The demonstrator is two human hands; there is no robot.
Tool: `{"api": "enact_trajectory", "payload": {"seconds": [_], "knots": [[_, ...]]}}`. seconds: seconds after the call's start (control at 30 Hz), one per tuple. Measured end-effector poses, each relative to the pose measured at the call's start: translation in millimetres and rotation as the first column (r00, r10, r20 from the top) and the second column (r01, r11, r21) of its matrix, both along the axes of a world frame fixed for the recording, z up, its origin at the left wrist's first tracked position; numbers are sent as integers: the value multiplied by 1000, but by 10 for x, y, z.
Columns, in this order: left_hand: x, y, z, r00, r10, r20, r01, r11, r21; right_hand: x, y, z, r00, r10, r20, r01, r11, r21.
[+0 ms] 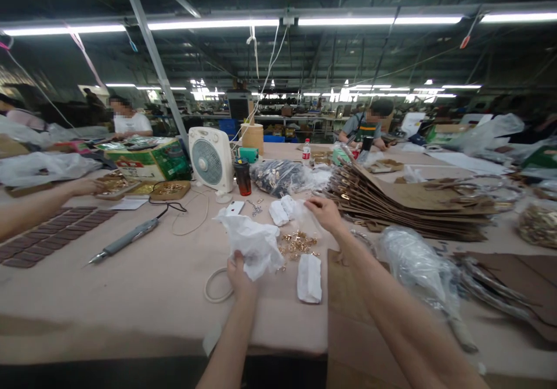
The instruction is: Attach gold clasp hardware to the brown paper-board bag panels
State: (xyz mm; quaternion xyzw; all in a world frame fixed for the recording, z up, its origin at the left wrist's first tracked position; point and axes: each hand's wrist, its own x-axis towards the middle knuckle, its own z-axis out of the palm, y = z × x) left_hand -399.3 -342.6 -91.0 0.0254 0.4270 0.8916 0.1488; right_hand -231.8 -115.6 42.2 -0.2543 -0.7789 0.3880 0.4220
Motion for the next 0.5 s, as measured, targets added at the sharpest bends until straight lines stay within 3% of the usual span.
{"api": "enact_trajectory", "payload": {"seconds": [0.23, 0.5], "knots": [[-7, 5, -21, 1000, -14, -15, 13, 1000, -26, 66, -146, 35, 987, 16, 162, -44, 985, 169], [-34, 14, -64, 999, -18, -41, 16, 998, -54, 88, -196, 239, 996, -81, 25, 70, 953, 295]]}}
